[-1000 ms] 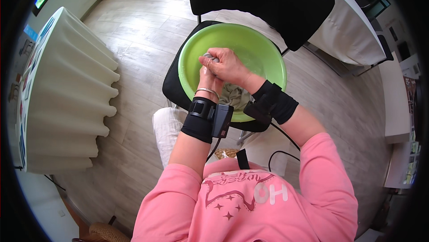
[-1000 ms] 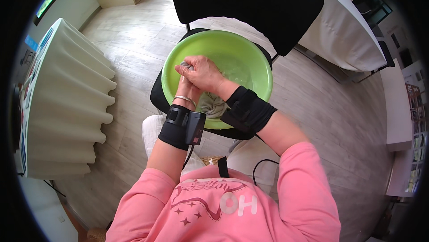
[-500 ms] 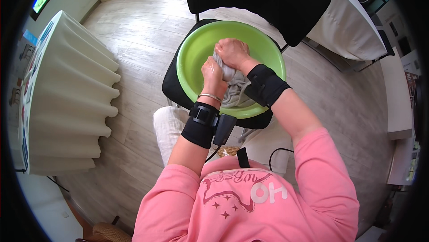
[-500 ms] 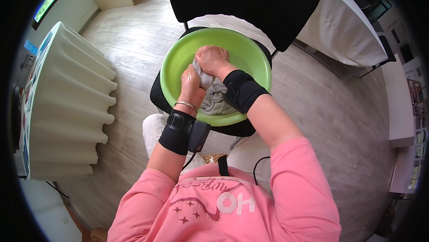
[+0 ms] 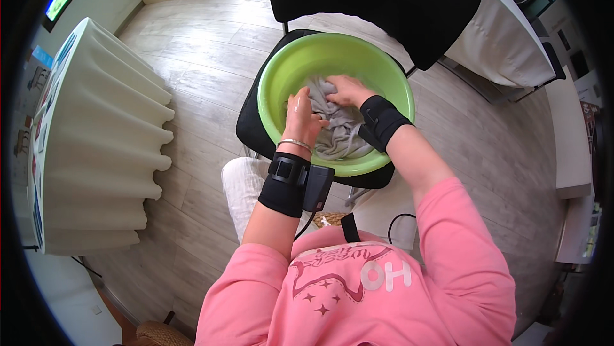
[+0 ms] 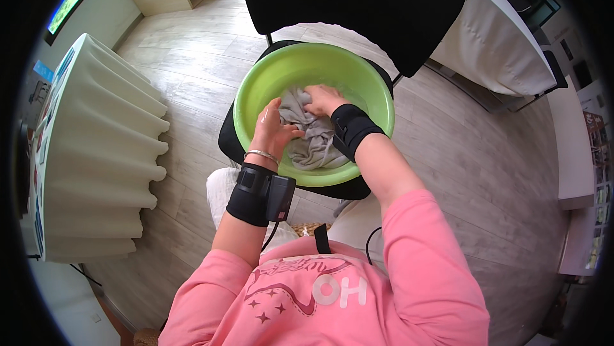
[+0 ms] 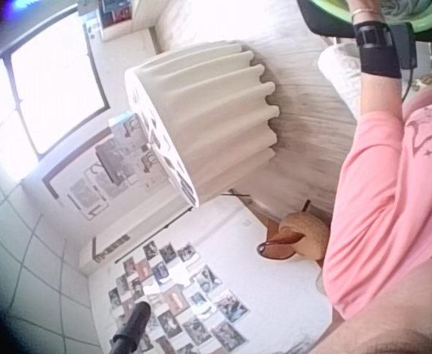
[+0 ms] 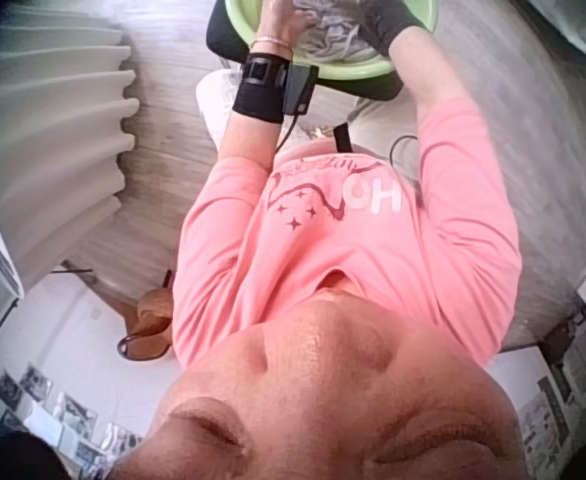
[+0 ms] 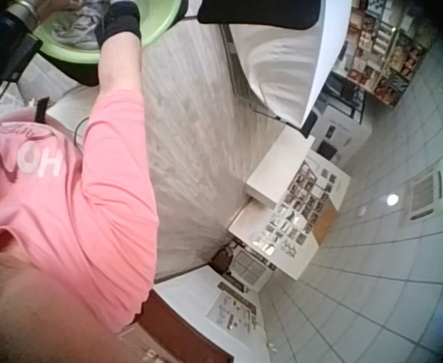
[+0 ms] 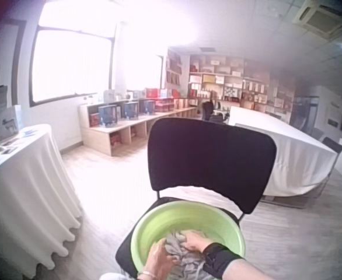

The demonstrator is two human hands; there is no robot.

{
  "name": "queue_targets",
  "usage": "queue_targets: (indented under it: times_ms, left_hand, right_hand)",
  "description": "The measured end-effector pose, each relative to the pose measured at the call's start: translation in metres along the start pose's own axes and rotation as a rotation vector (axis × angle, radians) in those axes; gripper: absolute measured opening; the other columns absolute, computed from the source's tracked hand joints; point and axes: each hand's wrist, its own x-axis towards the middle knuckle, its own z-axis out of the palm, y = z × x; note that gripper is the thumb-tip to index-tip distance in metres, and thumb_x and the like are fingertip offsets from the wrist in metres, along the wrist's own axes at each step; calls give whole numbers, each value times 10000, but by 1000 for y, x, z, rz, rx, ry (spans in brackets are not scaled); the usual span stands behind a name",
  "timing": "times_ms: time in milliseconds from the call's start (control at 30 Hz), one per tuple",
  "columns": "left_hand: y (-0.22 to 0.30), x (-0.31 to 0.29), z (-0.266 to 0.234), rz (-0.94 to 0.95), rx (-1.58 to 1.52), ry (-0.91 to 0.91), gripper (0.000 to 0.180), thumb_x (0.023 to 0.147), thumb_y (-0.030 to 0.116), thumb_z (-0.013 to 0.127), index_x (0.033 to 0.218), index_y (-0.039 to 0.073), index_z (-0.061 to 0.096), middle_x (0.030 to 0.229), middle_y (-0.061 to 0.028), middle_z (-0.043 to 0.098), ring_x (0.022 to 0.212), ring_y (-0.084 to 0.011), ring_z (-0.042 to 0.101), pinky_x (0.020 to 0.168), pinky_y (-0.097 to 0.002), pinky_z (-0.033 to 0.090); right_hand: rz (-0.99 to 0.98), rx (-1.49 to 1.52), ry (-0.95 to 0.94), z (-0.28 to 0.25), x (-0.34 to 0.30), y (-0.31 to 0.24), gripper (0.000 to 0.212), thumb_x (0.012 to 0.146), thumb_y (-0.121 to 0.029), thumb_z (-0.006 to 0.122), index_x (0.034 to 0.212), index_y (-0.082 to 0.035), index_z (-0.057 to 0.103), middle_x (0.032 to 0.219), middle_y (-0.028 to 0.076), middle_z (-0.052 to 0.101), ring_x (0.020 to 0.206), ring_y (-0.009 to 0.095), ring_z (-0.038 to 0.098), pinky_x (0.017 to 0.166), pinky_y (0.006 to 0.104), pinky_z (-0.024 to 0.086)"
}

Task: The person washes a piece of cloth in a basin of water, repeatedly wringing and scrubbing the fabric by hand.

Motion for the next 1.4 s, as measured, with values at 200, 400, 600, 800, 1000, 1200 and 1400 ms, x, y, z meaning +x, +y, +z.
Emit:
queue_targets:
  times_ms: [200, 400, 600, 800, 1000, 1200, 1400]
  left_hand:
    - [7, 4, -3, -78, -93, -106, 593, 875, 528, 211, 1277, 114, 350, 1285, -125, 385, 1157, -392, 367, 832, -661, 308]
    - [-16, 47, -3, 248, -457, -448, 358, 904, 370, 393, 1062, 67, 500, 1017, -94, 557, 908, -221, 563, 729, -335, 488]
    - [-36, 33, -31, 189, -139, -441, 349, 895, 401, 386, 1045, 112, 512, 1010, -32, 561, 958, -177, 524, 823, -307, 449]
    - [-23, 15, 12, 205, -343, -288, 302, 903, 322, 425, 958, 39, 512, 909, -74, 561, 782, -209, 570, 662, -328, 491]
    - [-18, 13, 14, 317, 42, -58, 287, 876, 284, 411, 932, 19, 504, 887, -97, 551, 803, -216, 570, 664, -352, 486]
    - [13, -14, 2, 260, 108, -123, 269, 882, 238, 384, 1008, 18, 476, 948, -119, 545, 835, -245, 557, 658, -442, 472]
    - [0, 9, -17, 271, 378, -63, 451, 876, 317, 425, 1247, 72, 352, 1356, -131, 172, 1095, -452, 339, 809, -634, 307]
  right_hand:
    - [-287, 637, -212, -41, -24, -63, 330, 730, -290, 663, 896, -13, 596, 800, 81, 606, 754, 141, 558, 684, 276, 450]
    - [-351, 680, 14, -56, -50, -107, 292, 797, -309, 624, 778, -20, 582, 703, 65, 573, 659, 133, 531, 615, 276, 436]
    - [-306, 521, 177, -42, -59, -95, 295, 814, -317, 553, 699, -45, 563, 632, 125, 569, 598, 285, 560, 579, 358, 442]
    - [-220, 254, 334, -41, -53, -92, 261, 793, -281, 494, 697, -68, 610, 714, 156, 612, 674, 319, 595, 609, 420, 456]
    - [-111, 23, 417, -41, -26, -64, 265, 802, -293, 491, 754, -72, 629, 738, 157, 612, 705, 346, 584, 648, 436, 458]
    - [108, -127, 135, -42, -8, -9, 355, 813, -368, 502, 891, -43, 620, 945, 178, 609, 872, 345, 574, 759, 413, 448]
    - [155, -162, 139, 1, 0, 19, 430, 785, -349, 540, 1086, -42, 547, 1038, 212, 579, 981, 369, 537, 820, 419, 427]
